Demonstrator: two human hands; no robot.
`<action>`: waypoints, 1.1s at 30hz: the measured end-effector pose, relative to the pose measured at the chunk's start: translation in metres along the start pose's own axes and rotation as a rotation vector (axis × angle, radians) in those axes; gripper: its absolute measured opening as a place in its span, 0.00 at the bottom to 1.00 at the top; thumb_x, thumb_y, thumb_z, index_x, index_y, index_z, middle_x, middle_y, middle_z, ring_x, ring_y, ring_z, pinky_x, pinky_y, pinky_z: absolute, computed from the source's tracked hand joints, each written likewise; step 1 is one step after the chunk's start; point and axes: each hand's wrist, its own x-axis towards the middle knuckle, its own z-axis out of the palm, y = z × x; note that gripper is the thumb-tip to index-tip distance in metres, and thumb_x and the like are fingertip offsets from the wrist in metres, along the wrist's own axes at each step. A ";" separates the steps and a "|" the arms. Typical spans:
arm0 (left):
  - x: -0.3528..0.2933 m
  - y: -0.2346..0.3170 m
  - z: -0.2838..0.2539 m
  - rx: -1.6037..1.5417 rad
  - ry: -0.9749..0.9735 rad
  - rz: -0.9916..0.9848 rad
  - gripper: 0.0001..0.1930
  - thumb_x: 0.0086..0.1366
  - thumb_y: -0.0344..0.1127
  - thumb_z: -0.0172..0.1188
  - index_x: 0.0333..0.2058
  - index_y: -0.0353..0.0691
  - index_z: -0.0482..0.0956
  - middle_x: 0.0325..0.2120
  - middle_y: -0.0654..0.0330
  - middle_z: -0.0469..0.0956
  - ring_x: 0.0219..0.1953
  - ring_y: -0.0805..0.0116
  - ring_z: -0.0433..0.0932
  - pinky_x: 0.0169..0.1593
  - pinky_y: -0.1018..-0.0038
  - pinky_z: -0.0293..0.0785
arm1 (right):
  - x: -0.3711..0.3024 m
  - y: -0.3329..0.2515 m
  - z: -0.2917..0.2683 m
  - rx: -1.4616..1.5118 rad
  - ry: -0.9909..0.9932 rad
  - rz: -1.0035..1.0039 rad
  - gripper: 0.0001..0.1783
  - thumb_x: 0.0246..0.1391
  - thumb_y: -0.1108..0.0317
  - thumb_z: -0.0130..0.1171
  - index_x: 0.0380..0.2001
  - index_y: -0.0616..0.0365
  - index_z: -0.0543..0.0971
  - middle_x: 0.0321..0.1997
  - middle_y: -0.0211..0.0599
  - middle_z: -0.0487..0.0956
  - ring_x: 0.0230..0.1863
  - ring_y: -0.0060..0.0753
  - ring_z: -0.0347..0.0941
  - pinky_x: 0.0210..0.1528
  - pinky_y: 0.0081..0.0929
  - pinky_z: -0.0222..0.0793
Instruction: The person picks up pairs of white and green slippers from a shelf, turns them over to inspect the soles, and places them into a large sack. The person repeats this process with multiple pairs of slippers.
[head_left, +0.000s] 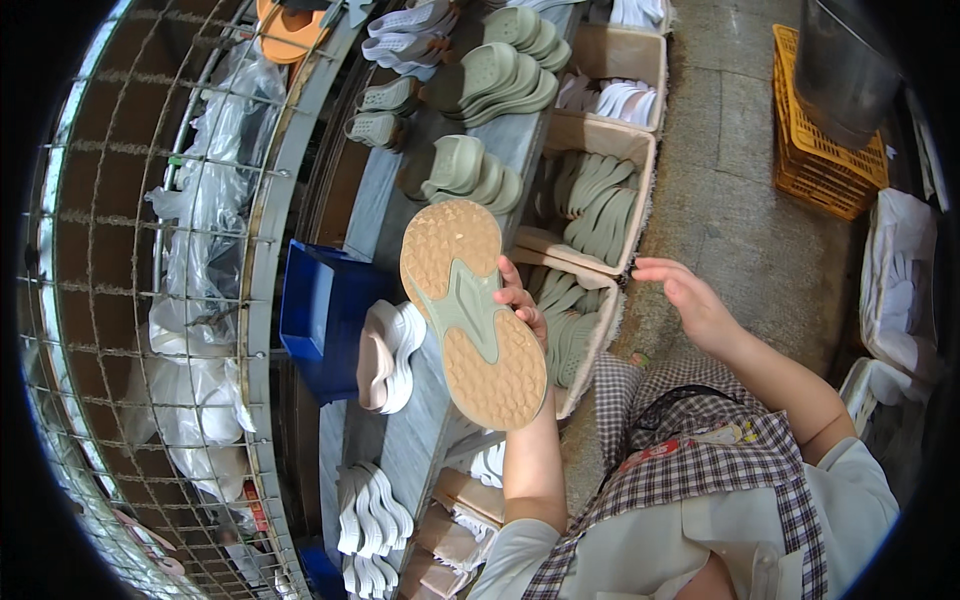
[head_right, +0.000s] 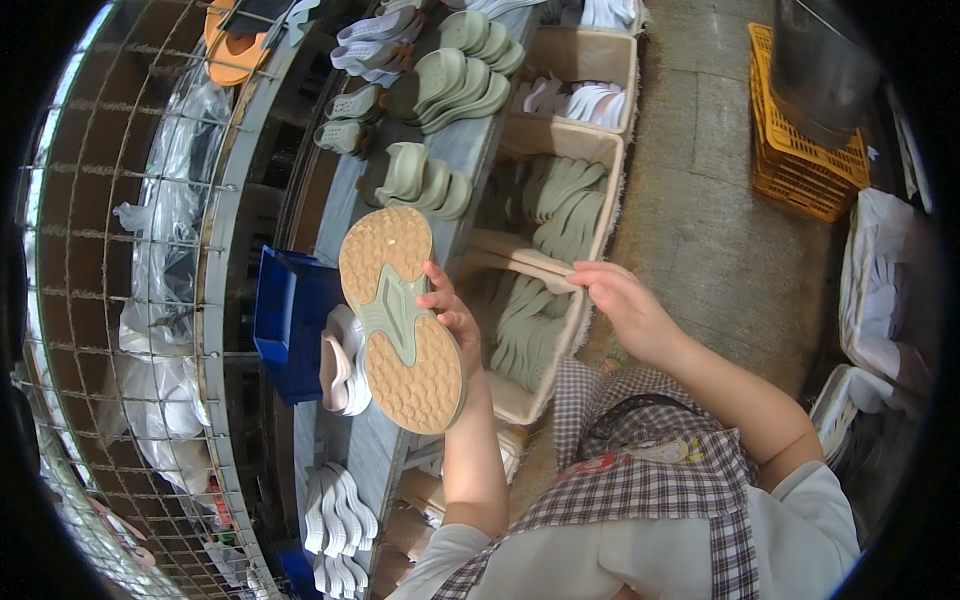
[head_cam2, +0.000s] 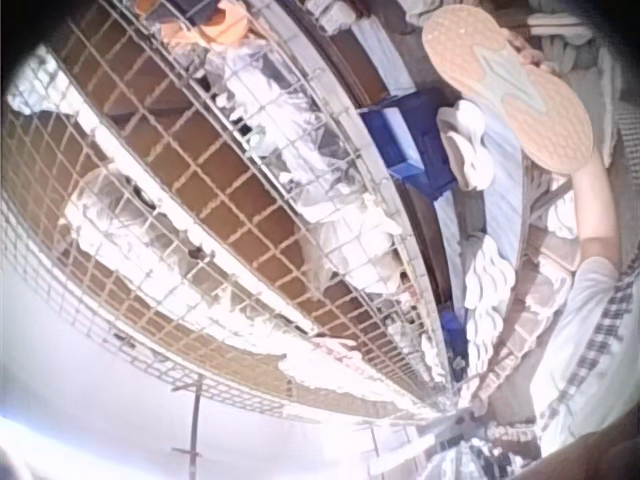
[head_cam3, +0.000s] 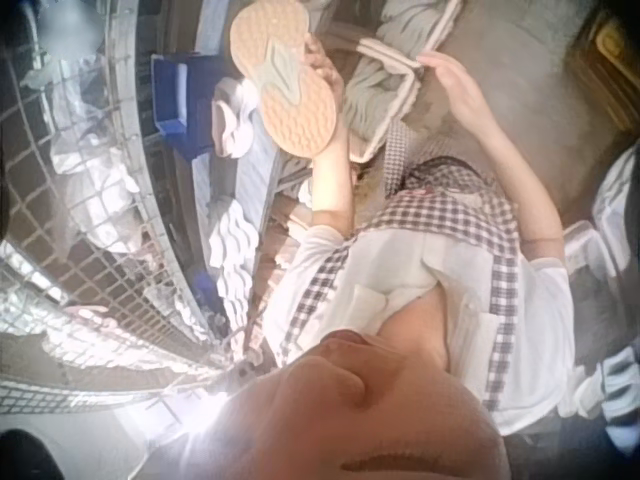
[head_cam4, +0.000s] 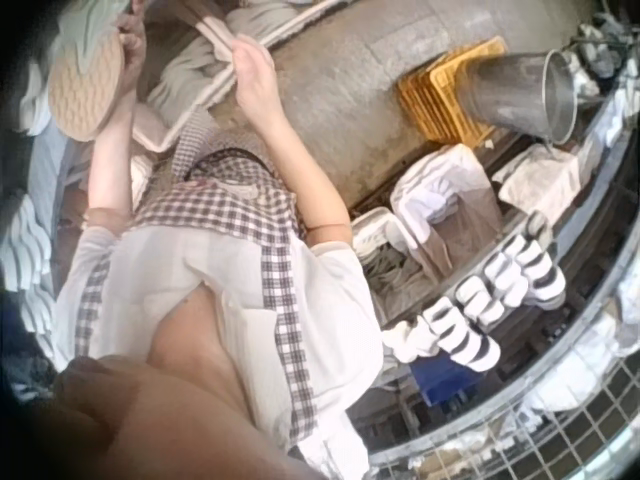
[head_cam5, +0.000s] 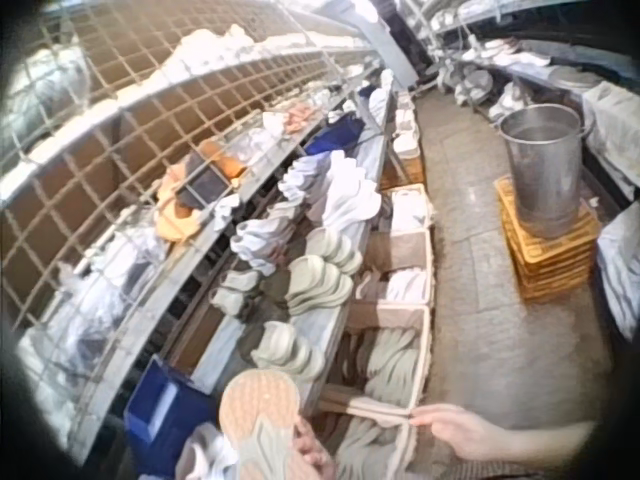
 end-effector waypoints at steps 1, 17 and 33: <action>0.000 0.008 0.002 0.012 0.004 -0.006 0.36 0.63 0.41 0.54 0.65 0.41 0.48 0.62 0.51 0.58 0.53 0.61 0.70 0.55 0.57 0.67 | 0.003 0.005 0.005 0.015 0.000 0.017 0.19 0.64 0.61 0.41 0.48 0.59 0.75 0.58 0.44 0.68 0.61 0.40 0.60 0.64 0.34 0.51; 0.017 0.106 0.004 0.071 -0.024 -0.012 0.35 0.65 0.38 0.50 0.66 0.39 0.43 0.61 0.43 0.58 0.47 0.59 0.75 0.46 0.56 0.76 | 0.065 0.059 0.056 0.184 0.045 0.200 0.17 0.64 0.61 0.44 0.43 0.62 0.76 0.49 0.35 0.74 0.54 0.28 0.66 0.60 0.27 0.56; 0.052 0.145 0.034 0.148 0.133 -0.076 0.35 0.66 0.39 0.50 0.66 0.38 0.44 0.61 0.47 0.60 0.51 0.62 0.71 0.53 0.59 0.69 | 0.114 0.085 0.077 0.310 0.114 0.287 0.22 0.63 0.58 0.48 0.55 0.60 0.68 0.49 0.36 0.72 0.51 0.26 0.67 0.57 0.25 0.59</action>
